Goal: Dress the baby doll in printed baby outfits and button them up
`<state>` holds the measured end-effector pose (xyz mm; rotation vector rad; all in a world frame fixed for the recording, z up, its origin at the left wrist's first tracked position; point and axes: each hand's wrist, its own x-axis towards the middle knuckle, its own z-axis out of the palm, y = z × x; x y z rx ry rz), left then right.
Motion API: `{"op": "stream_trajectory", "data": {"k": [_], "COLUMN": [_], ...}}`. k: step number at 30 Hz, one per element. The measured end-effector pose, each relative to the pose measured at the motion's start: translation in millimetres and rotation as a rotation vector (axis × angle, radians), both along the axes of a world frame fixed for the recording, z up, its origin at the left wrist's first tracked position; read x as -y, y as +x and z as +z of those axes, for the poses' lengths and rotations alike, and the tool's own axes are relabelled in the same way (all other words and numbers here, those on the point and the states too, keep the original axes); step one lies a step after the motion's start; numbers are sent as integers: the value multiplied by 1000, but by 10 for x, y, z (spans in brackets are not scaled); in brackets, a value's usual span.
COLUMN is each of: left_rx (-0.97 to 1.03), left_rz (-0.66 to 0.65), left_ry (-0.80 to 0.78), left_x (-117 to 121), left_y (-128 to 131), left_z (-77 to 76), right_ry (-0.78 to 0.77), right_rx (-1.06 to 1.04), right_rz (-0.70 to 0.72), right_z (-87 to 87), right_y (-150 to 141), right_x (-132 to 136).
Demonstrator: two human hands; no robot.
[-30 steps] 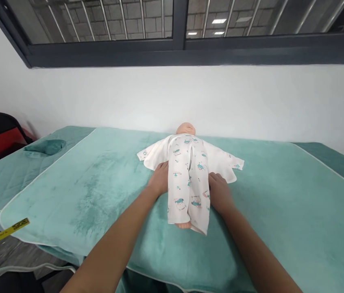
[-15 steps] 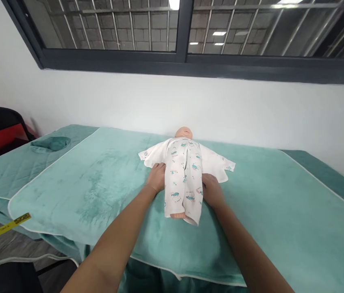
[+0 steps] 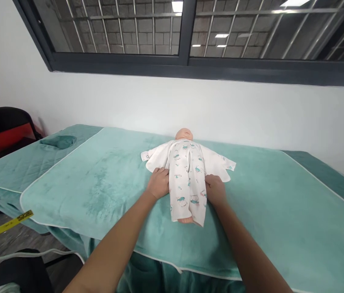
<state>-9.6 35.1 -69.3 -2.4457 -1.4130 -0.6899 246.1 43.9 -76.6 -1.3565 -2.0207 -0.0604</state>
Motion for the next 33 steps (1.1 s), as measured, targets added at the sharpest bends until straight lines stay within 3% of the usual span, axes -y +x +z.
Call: {"op": "stream_trajectory", "data": {"k": [13,17,21,23,28,30,33], "left_rx": [147,289,554,613,528,476,433], "left_rz": [-30,132,558,693,816,842,827], "left_ry": [93,99,29,-9,-152,-209,-247], "left_x": [66,-44,-235,-306,-356,-351,-345], "left_y": [-11,-95,-270,-317,-236,-193,-171], "left_z": [-51,-94,-113,-108,-46,-14,17], "right_ry": [-29,-46,20,5,-343,-441,-539], "right_rx": [-154,-247,-431,-427,-184,-167,-301], "right_rz": [-64,-117,-434,-590,-739,-732,-624], "right_z": [5,-11,-33,-20,103,166,268], "right_y": [14,75,264,346,425,465,560], "right_x": [13,5,-61,-100,-194,-247,-345]}}
